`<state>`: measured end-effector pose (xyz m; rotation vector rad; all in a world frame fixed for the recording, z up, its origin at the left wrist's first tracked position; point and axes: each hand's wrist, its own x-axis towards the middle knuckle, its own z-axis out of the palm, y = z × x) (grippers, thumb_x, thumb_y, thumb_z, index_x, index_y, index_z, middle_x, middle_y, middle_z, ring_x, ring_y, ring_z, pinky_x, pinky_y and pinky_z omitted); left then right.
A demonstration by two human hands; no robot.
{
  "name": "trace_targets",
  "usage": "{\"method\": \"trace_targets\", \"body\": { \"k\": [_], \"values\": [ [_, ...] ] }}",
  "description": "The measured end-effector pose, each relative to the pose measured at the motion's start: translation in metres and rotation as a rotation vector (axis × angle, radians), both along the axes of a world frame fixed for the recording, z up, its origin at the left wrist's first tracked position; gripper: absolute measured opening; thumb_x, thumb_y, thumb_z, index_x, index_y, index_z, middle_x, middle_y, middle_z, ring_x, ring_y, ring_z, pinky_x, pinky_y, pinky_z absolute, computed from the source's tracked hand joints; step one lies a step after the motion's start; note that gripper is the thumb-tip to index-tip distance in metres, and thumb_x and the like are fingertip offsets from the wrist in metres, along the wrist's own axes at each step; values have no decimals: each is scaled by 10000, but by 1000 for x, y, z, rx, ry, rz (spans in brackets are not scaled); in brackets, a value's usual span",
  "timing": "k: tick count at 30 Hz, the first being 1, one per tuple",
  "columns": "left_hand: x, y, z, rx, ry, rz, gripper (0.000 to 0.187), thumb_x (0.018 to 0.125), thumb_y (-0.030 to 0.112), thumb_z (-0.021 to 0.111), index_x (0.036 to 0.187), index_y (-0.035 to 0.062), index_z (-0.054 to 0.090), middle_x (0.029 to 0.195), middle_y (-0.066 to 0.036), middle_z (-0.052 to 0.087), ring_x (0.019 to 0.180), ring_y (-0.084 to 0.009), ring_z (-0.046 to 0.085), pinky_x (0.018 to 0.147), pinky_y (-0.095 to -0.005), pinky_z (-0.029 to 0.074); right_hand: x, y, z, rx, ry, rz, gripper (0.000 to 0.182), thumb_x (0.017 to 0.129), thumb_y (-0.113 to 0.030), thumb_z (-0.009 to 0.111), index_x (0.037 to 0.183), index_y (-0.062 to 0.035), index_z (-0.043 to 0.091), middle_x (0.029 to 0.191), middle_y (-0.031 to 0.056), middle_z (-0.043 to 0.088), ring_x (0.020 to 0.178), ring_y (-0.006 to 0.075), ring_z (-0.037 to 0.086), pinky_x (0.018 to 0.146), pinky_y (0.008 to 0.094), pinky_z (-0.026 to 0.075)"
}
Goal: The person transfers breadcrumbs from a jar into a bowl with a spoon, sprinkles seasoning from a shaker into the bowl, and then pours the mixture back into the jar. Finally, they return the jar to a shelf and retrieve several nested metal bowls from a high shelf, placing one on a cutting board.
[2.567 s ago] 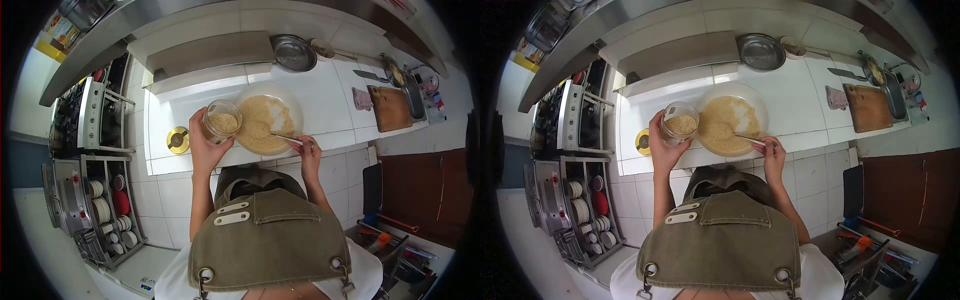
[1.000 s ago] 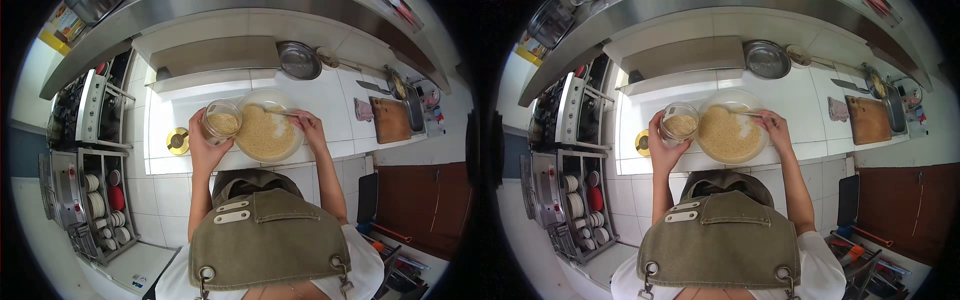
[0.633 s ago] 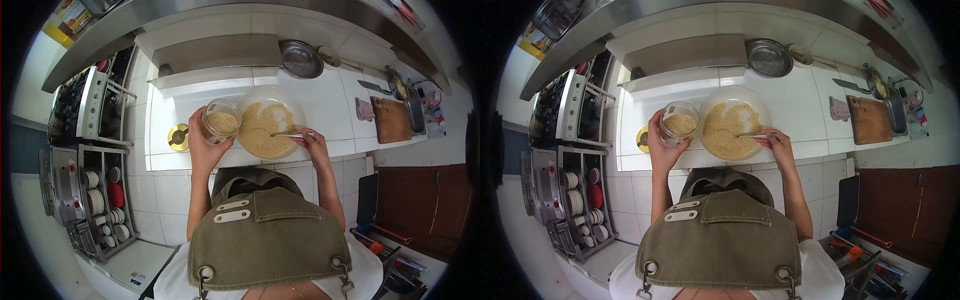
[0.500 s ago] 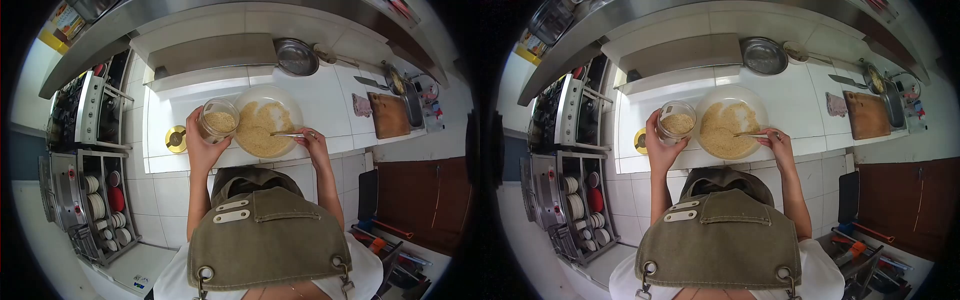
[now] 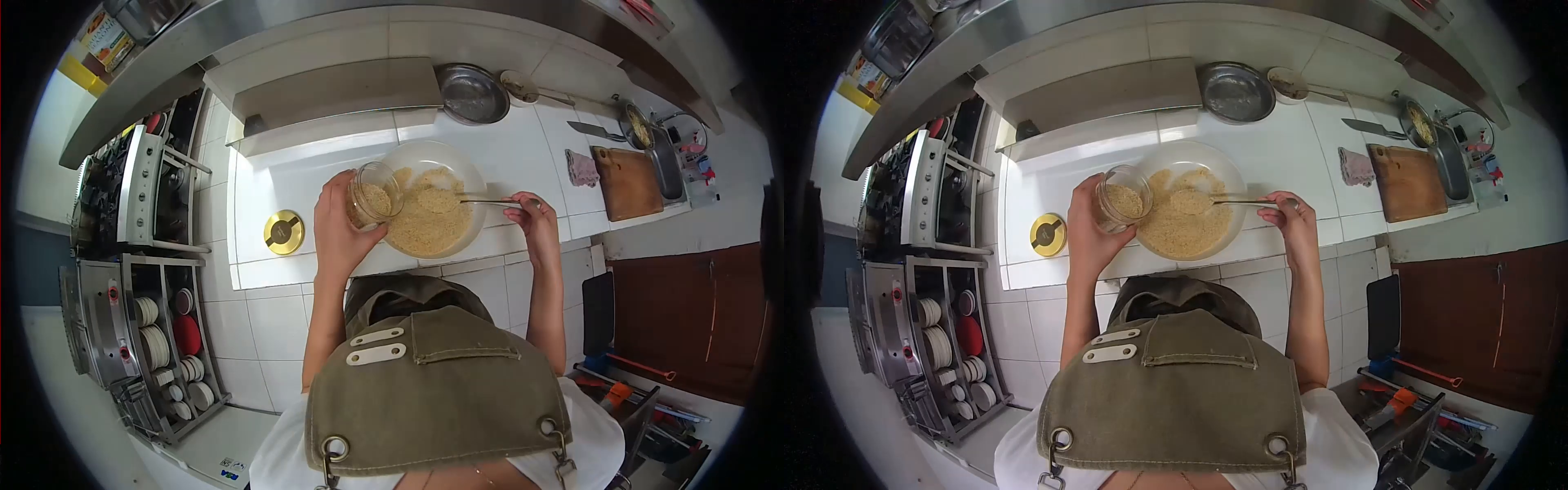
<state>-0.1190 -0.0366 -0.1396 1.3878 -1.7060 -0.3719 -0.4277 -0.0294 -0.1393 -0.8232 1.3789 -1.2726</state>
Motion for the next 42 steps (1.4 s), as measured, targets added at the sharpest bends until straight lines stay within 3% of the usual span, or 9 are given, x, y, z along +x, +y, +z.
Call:
{"method": "trace_targets", "body": {
  "k": [10,12,15,16,19,22,26,31,42],
  "values": [
    [-8,1,6,-41,-25,-32,767,473,98,787,1166,59,460,1148,-129,524,1051,-328,505,873,-398,424,18,-12,49,-163,28,46,189,926,-92,438,960,34,574,930,184,648,711,150,638,701,221,514],
    [-11,1,9,-1,84,-69,789,470,91,789,1180,57,446,1151,-130,521,1064,-324,503,891,-397,423,34,-10,56,-179,35,68,196,934,-103,435,969,29,575,939,182,646,735,151,636,711,224,510],
    [-14,3,13,31,154,-59,805,495,103,799,1209,51,432,1161,-135,522,1066,-300,535,896,-362,444,67,2,60,-398,191,259,185,940,-82,437,958,54,563,947,159,640,835,179,638,725,280,524],
    [-13,3,13,32,152,-59,805,495,103,799,1209,51,432,1161,-135,522,1066,-300,535,896,-362,444,71,6,59,-397,190,258,185,940,-82,437,958,54,563,947,159,640,835,179,638,725,280,524],
    [-8,2,12,41,228,-37,817,492,92,804,1214,51,424,1182,-143,516,1088,-323,519,914,-384,439,70,10,45,-767,412,225,186,939,-58,418,955,67,555,964,175,631,865,206,630,751,299,520],
    [2,4,3,65,241,-6,825,501,98,811,1223,48,415,1171,-150,527,1073,-315,538,893,-367,454,53,7,32,-640,280,-30,198,945,-70,414,954,68,555,973,185,629,868,214,632,782,301,515],
    [12,7,-2,78,254,72,825,513,98,814,1228,46,407,1141,-147,535,1051,-277,549,886,-347,454,17,-17,-25,-452,261,-114,234,960,-127,436,986,71,558,1015,192,624,878,207,635,794,291,516],
    [19,11,0,56,271,105,823,525,103,811,1231,24,396,1175,-140,508,1080,-262,516,929,-351,415,5,-28,-64,-302,171,-105,249,964,-115,426,1044,83,553,1051,172,616,940,219,626,851,274,513],
    [23,21,-6,110,307,118,845,528,97,808,1249,19,373,1195,-144,502,1137,-268,482,978,-370,378,-2,7,-65,-87,133,128,288,963,-201,458,1030,64,549,977,158,638,864,184,641,807,267,517]
  ]
}}
